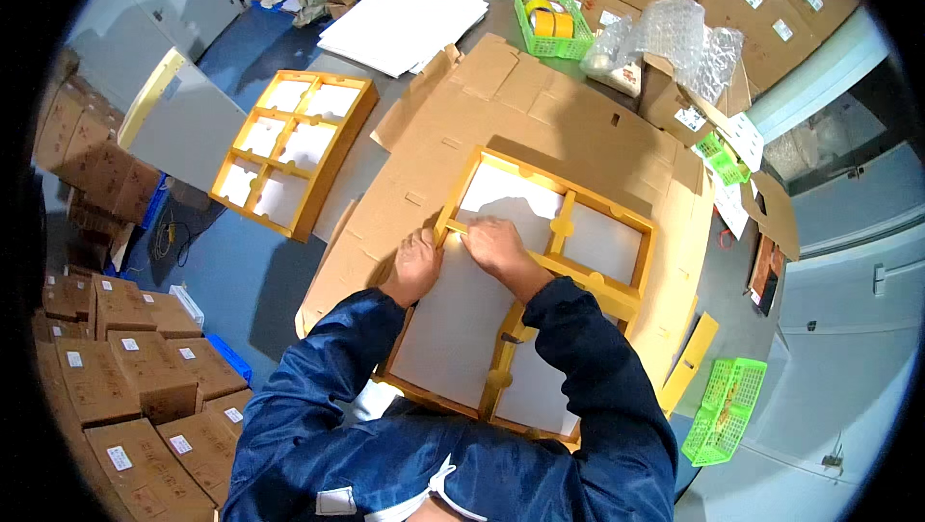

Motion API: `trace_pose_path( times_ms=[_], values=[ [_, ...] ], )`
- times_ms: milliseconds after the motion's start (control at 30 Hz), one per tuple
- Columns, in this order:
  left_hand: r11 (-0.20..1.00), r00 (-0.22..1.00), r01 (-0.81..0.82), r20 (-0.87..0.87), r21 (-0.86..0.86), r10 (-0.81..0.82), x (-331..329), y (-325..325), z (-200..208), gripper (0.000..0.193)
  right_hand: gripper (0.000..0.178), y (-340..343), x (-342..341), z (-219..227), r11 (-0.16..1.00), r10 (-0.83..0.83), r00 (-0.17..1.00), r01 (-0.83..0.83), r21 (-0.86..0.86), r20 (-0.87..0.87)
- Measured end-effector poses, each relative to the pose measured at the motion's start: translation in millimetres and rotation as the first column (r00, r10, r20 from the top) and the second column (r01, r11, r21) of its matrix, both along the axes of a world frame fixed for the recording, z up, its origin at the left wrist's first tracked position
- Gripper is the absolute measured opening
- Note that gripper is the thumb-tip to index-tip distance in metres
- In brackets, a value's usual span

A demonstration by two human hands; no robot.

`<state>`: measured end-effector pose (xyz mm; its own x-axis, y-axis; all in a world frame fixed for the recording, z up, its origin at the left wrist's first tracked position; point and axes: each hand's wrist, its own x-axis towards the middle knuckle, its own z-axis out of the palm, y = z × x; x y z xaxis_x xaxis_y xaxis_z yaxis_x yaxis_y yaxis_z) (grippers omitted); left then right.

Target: The person assembles a cardboard box by folding its sides and inserting a white foam sheet and yellow plastic dividers. They then fold the top flaps to close the box. The process is repeated for a second box.

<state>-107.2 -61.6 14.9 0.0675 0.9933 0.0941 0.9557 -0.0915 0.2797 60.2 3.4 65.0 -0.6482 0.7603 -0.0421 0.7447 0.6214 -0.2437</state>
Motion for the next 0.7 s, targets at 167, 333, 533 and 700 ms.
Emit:
trace_pose_path(
  times_ms=[167, 333, 533, 700],
  values=[
    [0.982, 0.995, 0.068, -0.083, 0.177, -0.054, 0.5, 3.9, 19.5, 0.052, 0.052, -6.9, 1.5, 5.9, 0.997, -0.074, 0.997, 0.074, 0.022, 0.027],
    [0.791, 0.838, 0.519, -0.01, 0.324, -0.545, 33.8, 16.1, 70.5, 0.057, 0.062, -9.7, 109.6, 60.0, 0.972, -0.189, 0.972, 0.205, -0.113, 0.137],
    [0.562, 0.561, 0.827, 0.05, 0.009, -0.827, 111.4, 64.5, 67.9, 0.018, 0.036, -40.6, 172.2, 45.8, 0.97, -0.15, 0.987, 0.16, -0.183, 0.064],
    [0.593, 0.585, 0.804, 0.132, 0.03, -0.8, 113.0, 63.1, 67.2, 0.013, 0.032, -39.3, 169.1, 48.3, 0.96, -0.117, 0.973, 0.162, -0.227, 0.2]
  ],
)
